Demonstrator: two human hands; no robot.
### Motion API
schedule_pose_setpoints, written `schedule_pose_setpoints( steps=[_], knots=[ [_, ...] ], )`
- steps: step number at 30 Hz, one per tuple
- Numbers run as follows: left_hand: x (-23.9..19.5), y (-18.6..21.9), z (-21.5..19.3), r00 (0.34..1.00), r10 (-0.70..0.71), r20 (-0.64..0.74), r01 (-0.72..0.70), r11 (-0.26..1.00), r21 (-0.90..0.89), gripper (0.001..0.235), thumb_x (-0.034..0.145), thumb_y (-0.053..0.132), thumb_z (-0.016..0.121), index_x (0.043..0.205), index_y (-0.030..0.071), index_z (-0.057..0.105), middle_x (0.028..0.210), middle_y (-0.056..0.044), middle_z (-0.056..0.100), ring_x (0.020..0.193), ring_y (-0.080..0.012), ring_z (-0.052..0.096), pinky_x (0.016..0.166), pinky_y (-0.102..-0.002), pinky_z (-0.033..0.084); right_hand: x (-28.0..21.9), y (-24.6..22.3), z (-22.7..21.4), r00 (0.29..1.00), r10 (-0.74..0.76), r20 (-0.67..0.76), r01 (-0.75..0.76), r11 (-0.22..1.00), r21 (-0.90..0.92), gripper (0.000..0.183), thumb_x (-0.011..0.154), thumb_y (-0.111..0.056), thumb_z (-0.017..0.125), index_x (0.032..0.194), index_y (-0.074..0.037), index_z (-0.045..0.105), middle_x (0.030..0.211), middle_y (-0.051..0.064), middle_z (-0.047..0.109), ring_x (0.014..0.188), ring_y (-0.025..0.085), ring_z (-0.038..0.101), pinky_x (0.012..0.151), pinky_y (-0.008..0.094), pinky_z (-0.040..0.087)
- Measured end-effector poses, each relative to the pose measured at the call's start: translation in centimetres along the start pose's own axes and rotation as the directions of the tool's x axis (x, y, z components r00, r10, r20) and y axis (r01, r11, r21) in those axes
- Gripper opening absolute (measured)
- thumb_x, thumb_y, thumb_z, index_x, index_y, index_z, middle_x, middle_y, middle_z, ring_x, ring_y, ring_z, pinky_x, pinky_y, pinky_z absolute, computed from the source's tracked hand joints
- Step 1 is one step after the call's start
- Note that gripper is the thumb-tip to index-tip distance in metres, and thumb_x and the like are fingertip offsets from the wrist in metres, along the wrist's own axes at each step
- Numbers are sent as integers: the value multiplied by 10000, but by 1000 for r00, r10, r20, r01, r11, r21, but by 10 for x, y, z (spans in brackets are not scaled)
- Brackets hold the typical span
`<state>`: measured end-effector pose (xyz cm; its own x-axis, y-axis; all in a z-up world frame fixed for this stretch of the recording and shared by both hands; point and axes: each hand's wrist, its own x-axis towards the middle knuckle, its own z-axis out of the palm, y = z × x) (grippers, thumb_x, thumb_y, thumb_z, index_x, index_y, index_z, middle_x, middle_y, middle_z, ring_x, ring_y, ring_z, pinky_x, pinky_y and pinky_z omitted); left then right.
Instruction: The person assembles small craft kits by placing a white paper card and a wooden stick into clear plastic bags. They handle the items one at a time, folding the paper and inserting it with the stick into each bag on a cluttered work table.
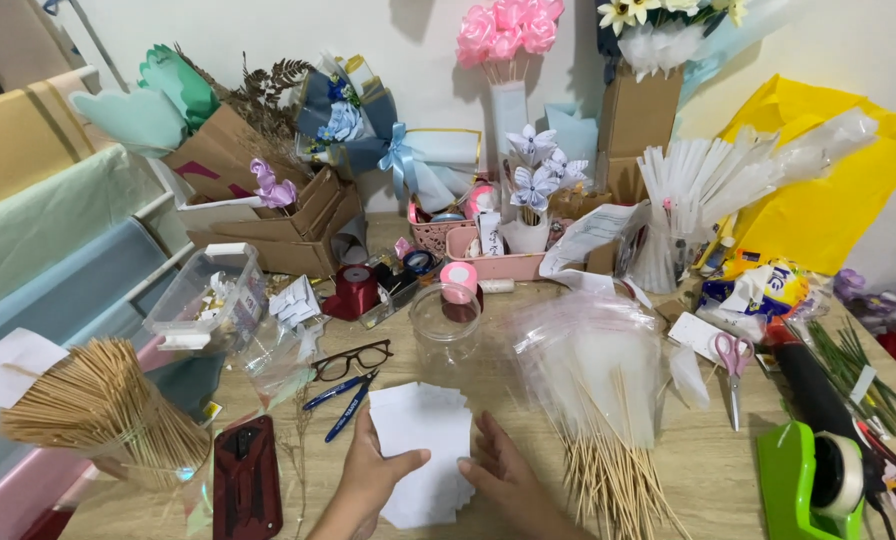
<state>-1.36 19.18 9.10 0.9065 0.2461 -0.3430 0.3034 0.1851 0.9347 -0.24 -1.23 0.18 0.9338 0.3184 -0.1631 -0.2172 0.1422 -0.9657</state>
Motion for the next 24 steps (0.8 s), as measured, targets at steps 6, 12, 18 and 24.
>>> schedule_pose_setpoints(
  steps=[6, 12, 18, 24],
  knots=[
    [-11, -32, 3, 905, 418, 80, -415, 908, -56, 1357, 663, -35, 849, 1665, 288, -7, 1211, -196, 729, 1086, -248, 718, 1027, -344, 530, -12, -38, 17, 925, -357, 128, 364, 931, -33, 415, 954, -249, 683, 1319, -58, 634, 1275, 68, 684, 1217, 180, 595, 1071, 338, 440],
    [17, -94, 0, 953, 302, 22, -302, 953, -2, 1083, 671, 124, 907, 1595, 131, 341, 1469, -144, 639, 1331, -217, 618, 1128, -301, 441, -6, -11, 7, 955, -250, 158, 269, 957, -112, 585, 958, -145, 657, 1486, -87, 413, 1460, 75, 602, 1312, 154, 569, 1102, 283, 457],
    [1, -71, 2, 982, 160, 97, -152, 985, -81, 690, 659, 61, 911, 1300, -28, 673, 1289, -201, 798, 1224, -313, 756, 1073, -387, 595, -13, -25, 23, 875, -478, 72, 484, 866, -124, 480, 983, -223, 643, 1397, -11, 525, 1398, 141, 659, 1308, 214, 601, 1129, 336, 436],
    [9, -74, 2, 909, 369, 192, -368, 929, -44, 989, 617, 15, 947, 1486, 127, 488, 1324, -138, 721, 1207, -267, 717, 1028, -368, 598, -10, 1, 21, 878, -470, 88, 477, 851, -219, 591, 909, -22, 692, 1459, -90, 486, 1472, 103, 554, 1397, 220, 505, 1163, 345, 383]
  ],
)
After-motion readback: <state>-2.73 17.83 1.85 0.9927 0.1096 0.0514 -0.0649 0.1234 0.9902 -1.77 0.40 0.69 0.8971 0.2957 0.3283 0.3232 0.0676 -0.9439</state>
